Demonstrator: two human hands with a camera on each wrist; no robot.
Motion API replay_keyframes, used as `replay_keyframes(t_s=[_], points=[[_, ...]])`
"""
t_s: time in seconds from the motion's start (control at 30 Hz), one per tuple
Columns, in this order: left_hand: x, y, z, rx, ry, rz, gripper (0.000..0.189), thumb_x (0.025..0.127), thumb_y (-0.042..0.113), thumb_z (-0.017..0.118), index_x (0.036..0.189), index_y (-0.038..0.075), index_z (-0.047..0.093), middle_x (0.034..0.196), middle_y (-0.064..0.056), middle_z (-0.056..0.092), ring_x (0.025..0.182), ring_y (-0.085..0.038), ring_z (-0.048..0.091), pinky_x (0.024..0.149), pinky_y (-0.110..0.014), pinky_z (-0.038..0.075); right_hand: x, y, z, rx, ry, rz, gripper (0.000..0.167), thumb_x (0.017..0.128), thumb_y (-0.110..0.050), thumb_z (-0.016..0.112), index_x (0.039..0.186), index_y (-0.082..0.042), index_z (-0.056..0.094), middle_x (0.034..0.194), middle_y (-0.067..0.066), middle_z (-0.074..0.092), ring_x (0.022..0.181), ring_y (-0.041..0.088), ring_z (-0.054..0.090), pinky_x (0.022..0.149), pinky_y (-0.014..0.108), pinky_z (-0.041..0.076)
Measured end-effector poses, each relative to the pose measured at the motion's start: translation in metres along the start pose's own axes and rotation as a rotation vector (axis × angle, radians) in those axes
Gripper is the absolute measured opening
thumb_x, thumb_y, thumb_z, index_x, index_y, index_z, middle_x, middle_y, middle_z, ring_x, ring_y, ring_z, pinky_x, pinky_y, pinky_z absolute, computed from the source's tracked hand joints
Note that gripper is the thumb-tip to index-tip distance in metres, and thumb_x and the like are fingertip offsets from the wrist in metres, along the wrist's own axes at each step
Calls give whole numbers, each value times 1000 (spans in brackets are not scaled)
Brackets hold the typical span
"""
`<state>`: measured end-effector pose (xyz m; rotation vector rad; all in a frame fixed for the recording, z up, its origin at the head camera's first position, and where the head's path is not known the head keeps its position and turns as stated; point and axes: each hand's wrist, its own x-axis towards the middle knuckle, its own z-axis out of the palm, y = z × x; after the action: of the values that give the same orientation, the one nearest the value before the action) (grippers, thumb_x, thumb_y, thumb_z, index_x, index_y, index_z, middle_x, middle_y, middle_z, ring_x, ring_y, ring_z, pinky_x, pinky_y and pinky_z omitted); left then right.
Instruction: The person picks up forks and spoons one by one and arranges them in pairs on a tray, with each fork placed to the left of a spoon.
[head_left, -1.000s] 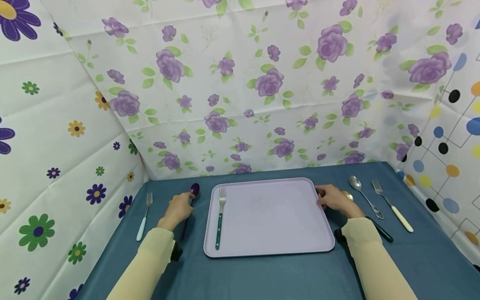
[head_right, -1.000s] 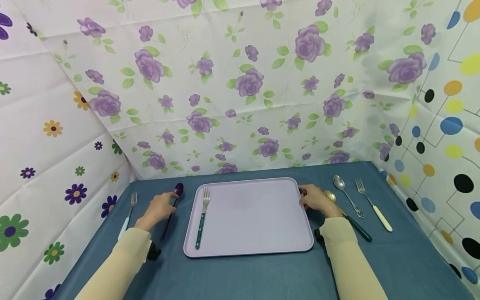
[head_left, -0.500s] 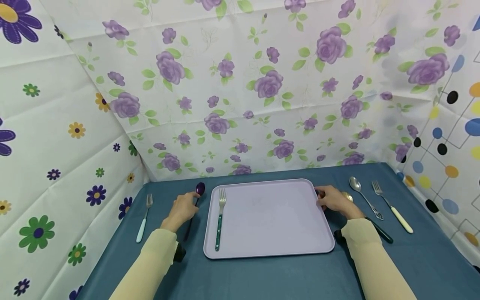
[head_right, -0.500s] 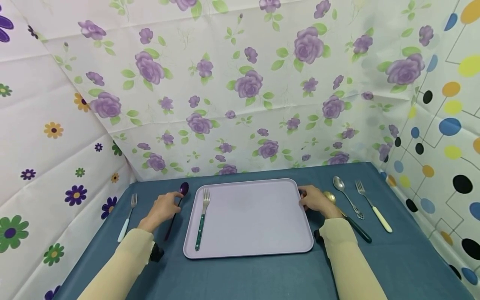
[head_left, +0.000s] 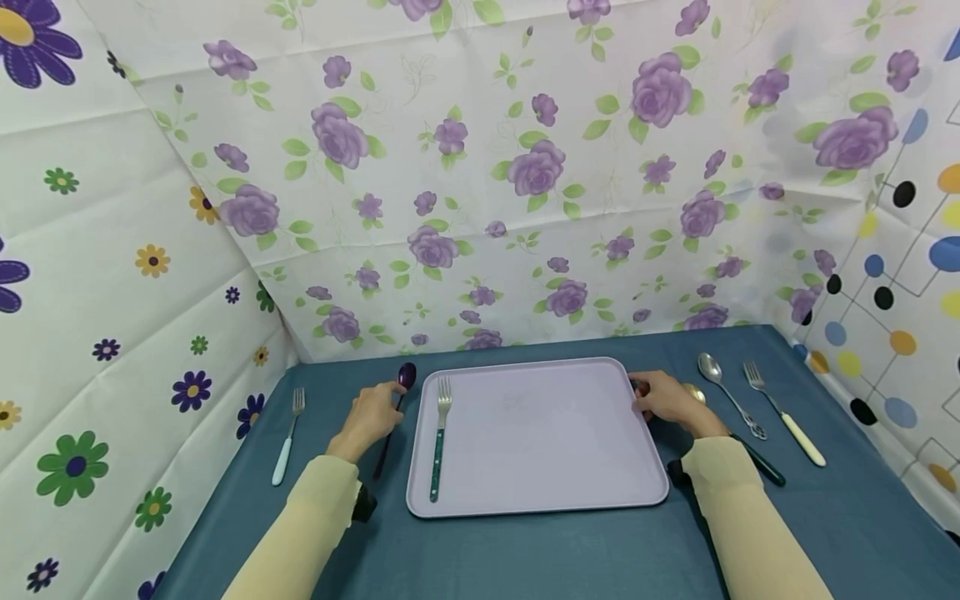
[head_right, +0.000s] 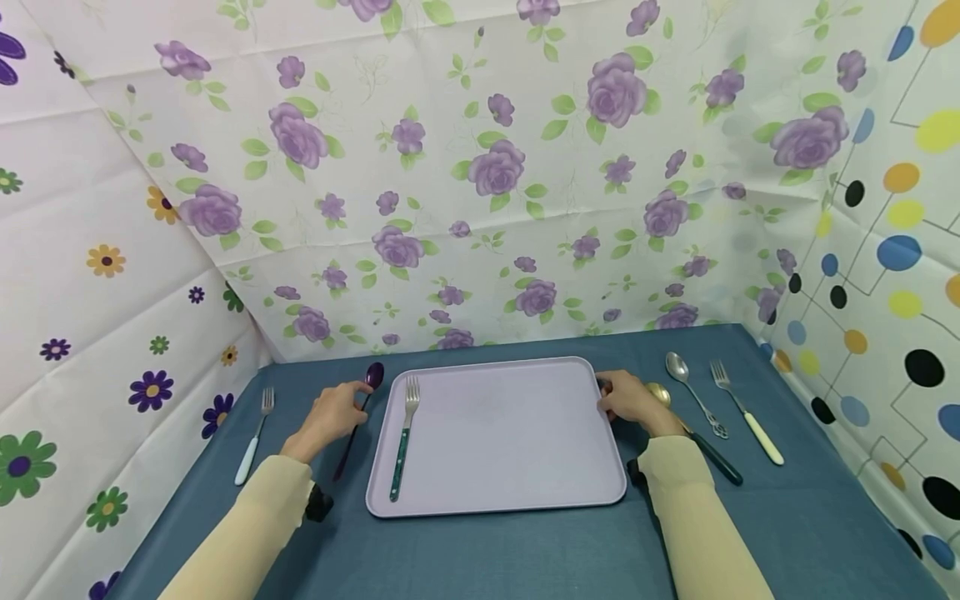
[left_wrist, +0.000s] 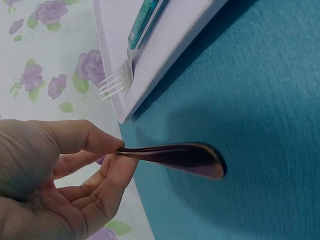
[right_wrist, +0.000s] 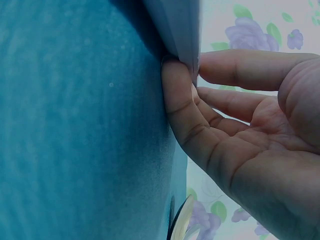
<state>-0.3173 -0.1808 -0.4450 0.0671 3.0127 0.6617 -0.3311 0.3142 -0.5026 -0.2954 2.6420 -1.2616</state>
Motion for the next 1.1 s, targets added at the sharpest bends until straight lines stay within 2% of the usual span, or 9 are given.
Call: replay_keyframes(t_s=[0.43,0.87,1.1], points=[[0,5,1,-16,-25,5,45,92,1,73,136,1,64,86,-8,66,71,-21,60,64,-36,51,-1,-3,0,8,-2,6,66,88,8,64,146,23,38,79,9,53,65,20,59,64,37,56],[-4,21,1,-9,-29,20,45,93,2,74,136,2,64,89,-8,67,71,-21,61,64,-36,51,0,0,-3,3,-5,-7,65,88,9,63,146,23,39,80,10,55,65,20,60,63,37,56],[-7,24,5,-30,-42,25,47,92,0,72,138,2,63,81,-7,65,64,-20,58,57,-31,46,0,1,0,5,-5,-5,65,88,9,63,146,23,39,80,10,55,64,20,60,63,37,56]])
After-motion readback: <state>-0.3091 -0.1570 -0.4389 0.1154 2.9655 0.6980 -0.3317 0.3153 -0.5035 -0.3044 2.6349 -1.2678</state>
